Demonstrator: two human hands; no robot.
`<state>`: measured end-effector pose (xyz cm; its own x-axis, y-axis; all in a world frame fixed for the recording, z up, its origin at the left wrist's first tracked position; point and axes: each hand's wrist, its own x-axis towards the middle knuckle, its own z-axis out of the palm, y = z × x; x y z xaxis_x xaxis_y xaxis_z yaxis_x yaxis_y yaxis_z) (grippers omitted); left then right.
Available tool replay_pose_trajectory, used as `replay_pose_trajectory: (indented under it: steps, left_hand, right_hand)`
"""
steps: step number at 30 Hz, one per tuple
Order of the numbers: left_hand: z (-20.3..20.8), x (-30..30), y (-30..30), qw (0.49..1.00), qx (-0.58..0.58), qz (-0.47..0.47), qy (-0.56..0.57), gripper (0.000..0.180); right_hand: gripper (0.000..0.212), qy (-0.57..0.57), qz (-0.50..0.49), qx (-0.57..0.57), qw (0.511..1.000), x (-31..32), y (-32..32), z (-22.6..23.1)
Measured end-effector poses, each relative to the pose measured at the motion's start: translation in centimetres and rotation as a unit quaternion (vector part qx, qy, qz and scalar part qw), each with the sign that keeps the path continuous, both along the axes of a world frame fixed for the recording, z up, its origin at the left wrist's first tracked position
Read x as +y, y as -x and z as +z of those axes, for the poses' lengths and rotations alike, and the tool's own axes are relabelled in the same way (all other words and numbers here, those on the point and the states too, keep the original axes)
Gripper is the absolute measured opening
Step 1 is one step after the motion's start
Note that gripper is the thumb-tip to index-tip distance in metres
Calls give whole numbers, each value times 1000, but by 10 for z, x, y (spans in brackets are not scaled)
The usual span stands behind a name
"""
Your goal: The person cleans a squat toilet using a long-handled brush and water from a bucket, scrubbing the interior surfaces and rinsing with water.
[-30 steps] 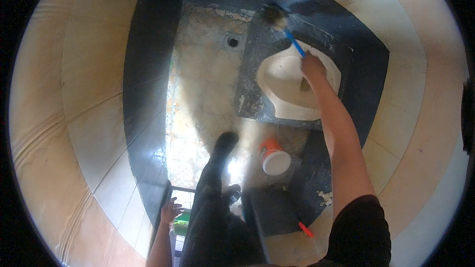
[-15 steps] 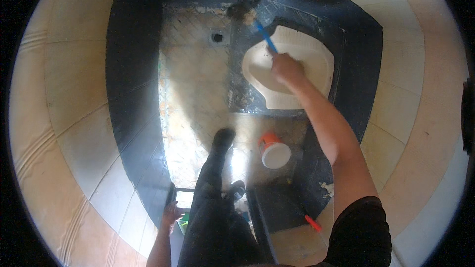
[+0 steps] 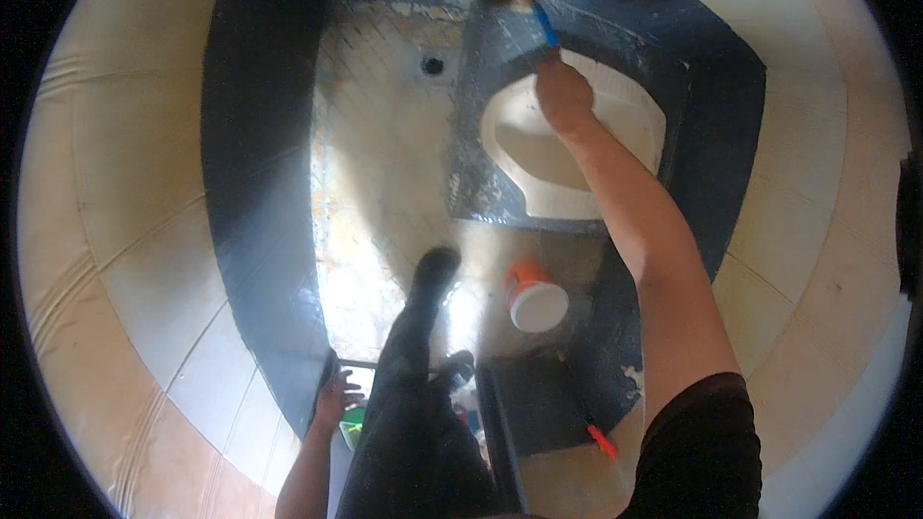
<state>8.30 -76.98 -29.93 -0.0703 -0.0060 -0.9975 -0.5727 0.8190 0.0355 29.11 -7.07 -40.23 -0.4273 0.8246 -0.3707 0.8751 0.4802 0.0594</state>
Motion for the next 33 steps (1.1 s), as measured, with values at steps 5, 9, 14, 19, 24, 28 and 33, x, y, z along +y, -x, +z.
replay_pose_trajectory:
  steps: [5,9,14,19,24,28,33]
  left_hand:
    - [11,-2,6,999,37,-18,22,41]
    - [9,-2,9,998,36,-16,47,44]
    - [-17,-9,17,998,64,16,17,47]
    - [6,-24,17,996,76,-14,34,53]
    - [8,-5,5,1000,18,-11,18,45]
    - [-5,-21,13,999,38,5,0,48]
    - [55,-106,22,983,82,111,120,52]
  right_hand:
    - [62,61,-7,-93,994,3,-61,14]
    - [63,64,52,-105,991,26,-56,31]
    - [41,-14,104,-36,994,33,-16,-28]
    - [47,-5,126,-89,988,43,-24,-3]
    - [31,23,51,-22,998,67,55,-15]
    - [28,52,88,-50,994,72,104,13]
    - [34,12,132,-15,991,84,44,48]
